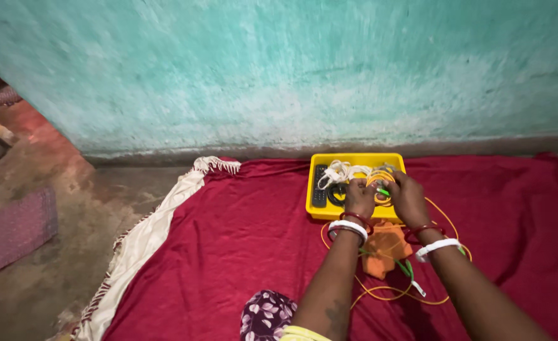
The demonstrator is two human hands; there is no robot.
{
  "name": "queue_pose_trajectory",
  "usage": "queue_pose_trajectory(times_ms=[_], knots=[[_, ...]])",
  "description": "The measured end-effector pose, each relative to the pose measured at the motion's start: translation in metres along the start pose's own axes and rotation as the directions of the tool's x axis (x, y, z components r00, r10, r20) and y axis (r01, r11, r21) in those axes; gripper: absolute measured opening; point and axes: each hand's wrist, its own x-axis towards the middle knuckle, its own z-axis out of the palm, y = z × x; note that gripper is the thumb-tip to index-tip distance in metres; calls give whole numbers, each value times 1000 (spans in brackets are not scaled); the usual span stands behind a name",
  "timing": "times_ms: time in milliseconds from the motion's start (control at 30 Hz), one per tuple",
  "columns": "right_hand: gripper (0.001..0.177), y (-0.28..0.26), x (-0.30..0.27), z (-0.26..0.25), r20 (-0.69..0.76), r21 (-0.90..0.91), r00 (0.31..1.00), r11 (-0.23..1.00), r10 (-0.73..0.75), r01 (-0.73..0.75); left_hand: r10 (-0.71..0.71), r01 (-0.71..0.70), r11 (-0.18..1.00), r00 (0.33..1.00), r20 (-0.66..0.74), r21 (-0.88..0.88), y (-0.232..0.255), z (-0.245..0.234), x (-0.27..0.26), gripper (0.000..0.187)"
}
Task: The person picks up and organizes various cables and wires, winding some of them together and placing them into a yellow tray.
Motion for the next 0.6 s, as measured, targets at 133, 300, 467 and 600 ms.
queue_pose_trajectory(times_ms=[133, 300, 467, 600], knots=[[26, -15, 8, -7, 108, 27, 988, 993, 114, -118, 86, -79, 989, 995, 54, -126, -6, -7, 8, 29], [25, 0, 1, -15, 330, 236, 899, 897, 287, -373, 110, -110, 994, 994, 21, -12, 18, -9, -10, 27], [25, 10, -17, -19, 323, 93, 901, 938, 290, -335, 109, -105, 981, 994, -11, 164, 27, -2, -27, 21], [18, 7, -25, -22, 242, 20, 919, 945, 313, -327, -27, 1, 974, 993, 111, 226, 28, -1, -30, 24]])
